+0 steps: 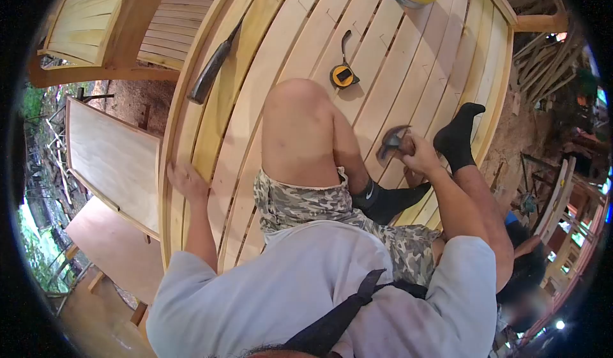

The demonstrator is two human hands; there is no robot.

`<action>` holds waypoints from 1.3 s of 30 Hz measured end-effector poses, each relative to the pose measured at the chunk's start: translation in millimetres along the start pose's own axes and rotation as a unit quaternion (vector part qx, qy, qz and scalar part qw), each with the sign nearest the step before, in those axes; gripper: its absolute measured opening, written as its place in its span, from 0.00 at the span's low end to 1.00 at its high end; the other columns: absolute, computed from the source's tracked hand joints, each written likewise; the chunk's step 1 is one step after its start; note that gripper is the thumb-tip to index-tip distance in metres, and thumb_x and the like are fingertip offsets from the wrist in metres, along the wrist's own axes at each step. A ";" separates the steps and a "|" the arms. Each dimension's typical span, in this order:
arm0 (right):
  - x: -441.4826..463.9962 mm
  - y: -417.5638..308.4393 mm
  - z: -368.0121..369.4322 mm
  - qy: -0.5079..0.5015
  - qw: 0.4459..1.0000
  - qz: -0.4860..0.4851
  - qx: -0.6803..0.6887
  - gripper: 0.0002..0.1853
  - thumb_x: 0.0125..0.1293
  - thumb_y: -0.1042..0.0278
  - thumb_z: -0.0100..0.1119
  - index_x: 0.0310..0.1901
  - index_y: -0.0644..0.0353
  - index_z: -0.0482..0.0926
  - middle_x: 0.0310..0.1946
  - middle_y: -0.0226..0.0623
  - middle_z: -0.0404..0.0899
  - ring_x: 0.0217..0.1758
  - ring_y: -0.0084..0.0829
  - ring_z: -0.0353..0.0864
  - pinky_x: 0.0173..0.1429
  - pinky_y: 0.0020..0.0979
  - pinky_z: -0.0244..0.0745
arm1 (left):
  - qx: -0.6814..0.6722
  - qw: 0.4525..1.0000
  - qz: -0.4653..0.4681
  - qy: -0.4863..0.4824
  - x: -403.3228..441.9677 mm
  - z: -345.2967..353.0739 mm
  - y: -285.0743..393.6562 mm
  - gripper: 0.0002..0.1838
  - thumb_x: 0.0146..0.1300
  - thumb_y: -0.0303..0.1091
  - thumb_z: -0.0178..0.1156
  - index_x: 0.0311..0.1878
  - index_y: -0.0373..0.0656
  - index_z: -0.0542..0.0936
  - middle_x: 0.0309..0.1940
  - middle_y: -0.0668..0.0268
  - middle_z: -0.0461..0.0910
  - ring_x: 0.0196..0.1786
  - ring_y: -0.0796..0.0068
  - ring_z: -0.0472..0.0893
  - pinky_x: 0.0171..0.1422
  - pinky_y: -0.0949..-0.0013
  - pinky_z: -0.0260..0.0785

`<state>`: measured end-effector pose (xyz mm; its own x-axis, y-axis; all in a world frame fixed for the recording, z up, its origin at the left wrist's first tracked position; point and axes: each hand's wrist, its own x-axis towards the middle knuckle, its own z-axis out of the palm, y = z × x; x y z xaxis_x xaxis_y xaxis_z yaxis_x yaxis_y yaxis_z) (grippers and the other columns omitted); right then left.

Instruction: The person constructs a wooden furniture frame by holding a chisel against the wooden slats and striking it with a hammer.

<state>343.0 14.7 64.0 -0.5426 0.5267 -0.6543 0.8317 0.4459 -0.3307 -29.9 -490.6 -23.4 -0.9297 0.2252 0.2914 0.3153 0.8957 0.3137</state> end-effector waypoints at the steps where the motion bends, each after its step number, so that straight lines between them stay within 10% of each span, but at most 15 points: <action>1: 2.6 -3.6 5.2 -0.001 0.999 0.021 0.028 0.24 0.54 0.65 0.67 0.53 0.62 0.75 0.45 0.52 0.79 0.49 0.52 0.80 0.53 0.44 0.76 | 0.054 0.997 -0.055 0.010 -20.0 -5.9 -13.3 0.21 0.73 0.40 0.55 0.52 0.27 0.81 0.70 0.43 0.68 0.71 0.42 0.68 0.74 0.49 0.60; 7: 33.0 -43.9 57.5 0.247 0.966 0.061 -0.050 0.25 0.62 0.55 0.62 0.54 0.66 0.74 0.48 0.59 0.74 0.57 0.56 0.73 0.63 0.48 0.68 | 0.102 0.992 -0.068 -0.036 -51.9 -18.7 -11.7 0.23 0.74 0.41 0.49 0.47 0.27 0.83 0.72 0.45 0.65 0.73 0.43 0.65 0.76 0.44 0.56; 11: 32.9 -41.1 71.6 0.206 0.949 0.174 -0.163 0.31 0.67 0.47 0.57 0.62 0.64 0.66 0.59 0.56 0.68 0.65 0.58 0.65 0.68 0.58 0.61 | 0.152 0.984 -0.065 -0.065 -59.1 -20.5 -6.3 0.23 0.73 0.42 0.49 0.43 0.29 0.85 0.73 0.47 0.64 0.73 0.44 0.64 0.75 0.43 0.56; 17: 39.9 -34.0 65.8 0.135 0.957 0.224 -0.124 0.35 0.70 0.41 0.54 0.67 0.60 0.61 0.64 0.57 0.65 0.70 0.60 0.63 0.72 0.59 0.58 | 0.098 0.984 -0.142 -0.030 -59.1 -16.0 -1.6 0.35 0.66 0.48 0.52 0.73 0.39 0.64 0.71 0.52 0.67 0.73 0.46 0.65 0.75 0.44 0.55; 29: 46.2 -39.6 59.8 0.122 0.956 0.247 -0.098 0.38 0.68 0.40 0.56 0.71 0.57 0.60 0.66 0.59 0.66 0.69 0.63 0.66 0.73 0.56 0.60 | 0.123 0.973 -0.173 -0.086 -58.4 -8.8 0.0 0.42 0.64 0.48 0.53 0.78 0.38 0.55 0.76 0.61 0.59 0.79 0.54 0.56 0.79 0.46 0.49; 32: 45.1 -45.4 53.0 0.107 0.957 0.253 -0.089 0.40 0.68 0.40 0.57 0.71 0.58 0.59 0.67 0.55 0.65 0.73 0.60 0.61 0.74 0.56 0.58 | 0.180 0.971 -0.122 -0.101 -53.1 -14.8 -2.7 0.25 0.66 0.45 0.52 0.57 0.37 0.82 0.77 0.59 0.58 0.79 0.54 0.56 0.79 0.46 0.51; 36: 27.1 -48.5 64.7 0.159 0.965 0.207 -0.032 0.40 0.68 0.42 0.57 0.72 0.58 0.58 0.68 0.56 0.64 0.74 0.61 0.61 0.74 0.56 0.59 | 0.173 0.982 -0.066 -0.033 -47.3 -27.9 1.0 0.20 0.68 0.40 0.51 0.43 0.35 0.87 0.68 0.52 0.70 0.71 0.51 0.67 0.72 0.47 0.60; 39: 37.1 -62.6 49.7 0.179 0.958 0.225 -0.008 0.39 0.67 0.47 0.61 0.72 0.58 0.58 0.68 0.57 0.63 0.72 0.60 0.64 0.74 0.55 0.61 | -0.137 0.969 -0.193 -0.065 39.5 -6.5 9.4 0.15 0.66 0.36 0.56 0.42 0.30 0.82 0.42 0.46 0.82 0.47 0.46 0.80 0.55 0.52 0.71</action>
<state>276.7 -29.7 26.7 -0.1367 0.8816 -0.4518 0.9906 0.1242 -0.0572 -62.3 -475.8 -3.0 -0.9990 -0.0451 -0.0062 -0.0395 0.7915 0.6098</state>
